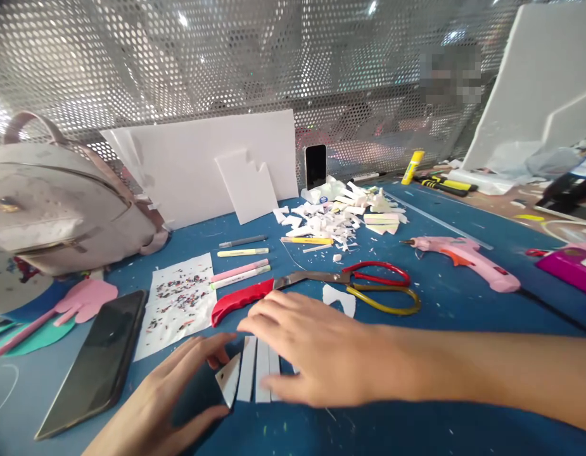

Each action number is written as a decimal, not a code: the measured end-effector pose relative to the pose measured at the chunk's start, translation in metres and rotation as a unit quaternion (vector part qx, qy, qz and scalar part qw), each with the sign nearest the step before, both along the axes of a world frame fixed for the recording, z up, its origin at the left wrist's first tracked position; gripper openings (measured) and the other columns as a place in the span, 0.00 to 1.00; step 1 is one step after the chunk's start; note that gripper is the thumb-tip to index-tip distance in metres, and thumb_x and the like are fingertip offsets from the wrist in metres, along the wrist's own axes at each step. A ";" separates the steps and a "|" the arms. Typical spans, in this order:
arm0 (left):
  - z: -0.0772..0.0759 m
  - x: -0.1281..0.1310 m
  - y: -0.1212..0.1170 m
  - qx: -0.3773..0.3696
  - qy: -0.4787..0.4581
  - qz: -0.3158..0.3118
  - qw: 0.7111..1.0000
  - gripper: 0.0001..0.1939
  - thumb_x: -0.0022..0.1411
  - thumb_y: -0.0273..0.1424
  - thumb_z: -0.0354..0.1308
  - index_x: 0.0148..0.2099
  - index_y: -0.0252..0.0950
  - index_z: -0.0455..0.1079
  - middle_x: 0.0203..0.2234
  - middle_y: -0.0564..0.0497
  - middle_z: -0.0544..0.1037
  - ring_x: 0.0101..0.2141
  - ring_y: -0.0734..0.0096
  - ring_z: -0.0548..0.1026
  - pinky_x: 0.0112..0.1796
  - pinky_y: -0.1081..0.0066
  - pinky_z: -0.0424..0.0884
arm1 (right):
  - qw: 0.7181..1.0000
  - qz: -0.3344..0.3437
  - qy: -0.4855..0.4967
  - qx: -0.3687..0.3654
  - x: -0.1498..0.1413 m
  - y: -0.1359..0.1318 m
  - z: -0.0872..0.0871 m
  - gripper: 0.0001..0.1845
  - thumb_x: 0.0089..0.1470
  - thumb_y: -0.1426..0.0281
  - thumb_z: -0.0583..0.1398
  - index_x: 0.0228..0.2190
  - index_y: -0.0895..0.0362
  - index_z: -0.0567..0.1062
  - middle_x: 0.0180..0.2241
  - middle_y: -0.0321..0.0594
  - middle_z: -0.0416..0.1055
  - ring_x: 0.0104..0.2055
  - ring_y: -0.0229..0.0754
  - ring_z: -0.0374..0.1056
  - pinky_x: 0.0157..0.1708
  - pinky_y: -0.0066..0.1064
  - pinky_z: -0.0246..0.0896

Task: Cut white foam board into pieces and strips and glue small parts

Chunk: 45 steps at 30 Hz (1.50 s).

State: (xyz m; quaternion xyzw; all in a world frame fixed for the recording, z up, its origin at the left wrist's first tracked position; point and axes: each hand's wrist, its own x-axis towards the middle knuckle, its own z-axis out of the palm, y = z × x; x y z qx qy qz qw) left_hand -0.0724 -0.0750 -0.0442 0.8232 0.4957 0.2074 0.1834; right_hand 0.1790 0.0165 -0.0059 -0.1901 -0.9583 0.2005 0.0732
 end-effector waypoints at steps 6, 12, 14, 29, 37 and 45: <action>-0.006 0.003 0.003 0.014 0.011 0.014 1.000 0.38 0.59 0.31 0.64 0.65 0.51 0.49 0.50 0.51 0.74 0.48 0.63 0.75 0.48 0.66 0.75 | 0.999 -0.025 0.036 0.004 -0.006 -0.017 -0.031 0.41 0.53 0.51 0.63 0.60 0.60 0.61 0.55 0.49 0.64 0.55 0.54 0.59 0.55 0.47 0.55; -0.011 0.002 0.000 0.029 -0.011 0.020 0.999 0.36 0.60 0.27 0.60 0.66 0.50 0.50 0.50 0.51 0.75 0.47 0.66 0.76 0.47 0.69 0.75 | 0.998 -0.028 0.052 0.007 -0.015 -0.013 -0.039 0.36 0.53 0.54 0.64 0.56 0.60 0.64 0.52 0.48 0.66 0.51 0.54 0.60 0.49 0.46 0.56; -0.012 0.000 -0.001 0.030 -0.022 0.021 0.999 0.34 0.61 0.27 0.60 0.65 0.50 0.51 0.48 0.52 0.75 0.46 0.68 0.76 0.46 0.71 0.75 | 0.998 -0.024 0.061 -0.001 -0.015 -0.013 -0.040 0.34 0.53 0.58 0.65 0.56 0.60 0.64 0.51 0.48 0.66 0.50 0.53 0.60 0.49 0.45 0.55; -0.015 0.003 -0.001 0.048 0.005 0.041 0.998 0.44 0.55 0.41 0.68 0.67 0.49 0.49 0.56 0.47 0.71 0.54 0.57 0.72 0.52 0.61 0.73 | 0.997 -0.045 0.062 -0.026 -0.004 -0.010 -0.031 0.41 0.48 0.59 0.68 0.59 0.58 0.61 0.54 0.46 0.65 0.56 0.52 0.57 0.57 0.44 0.50; -0.015 0.013 0.003 0.060 0.023 0.024 0.998 0.51 0.54 0.37 0.69 0.70 0.47 0.40 0.55 0.45 0.72 0.52 0.55 0.72 0.50 0.58 0.72 | 0.993 -0.017 0.060 -0.098 -0.006 -0.009 -0.034 0.38 0.47 0.66 0.70 0.56 0.57 0.63 0.51 0.45 0.67 0.52 0.49 0.61 0.53 0.40 0.55; -0.019 0.014 0.001 0.073 0.018 0.046 0.996 0.45 0.60 0.51 0.60 0.70 0.45 0.43 0.52 0.44 0.73 0.50 0.54 0.72 0.48 0.59 0.72 | 0.997 -0.019 0.045 -0.059 0.000 -0.002 -0.030 0.40 0.50 0.58 0.68 0.59 0.57 0.61 0.55 0.49 0.66 0.56 0.53 0.60 0.56 0.44 0.55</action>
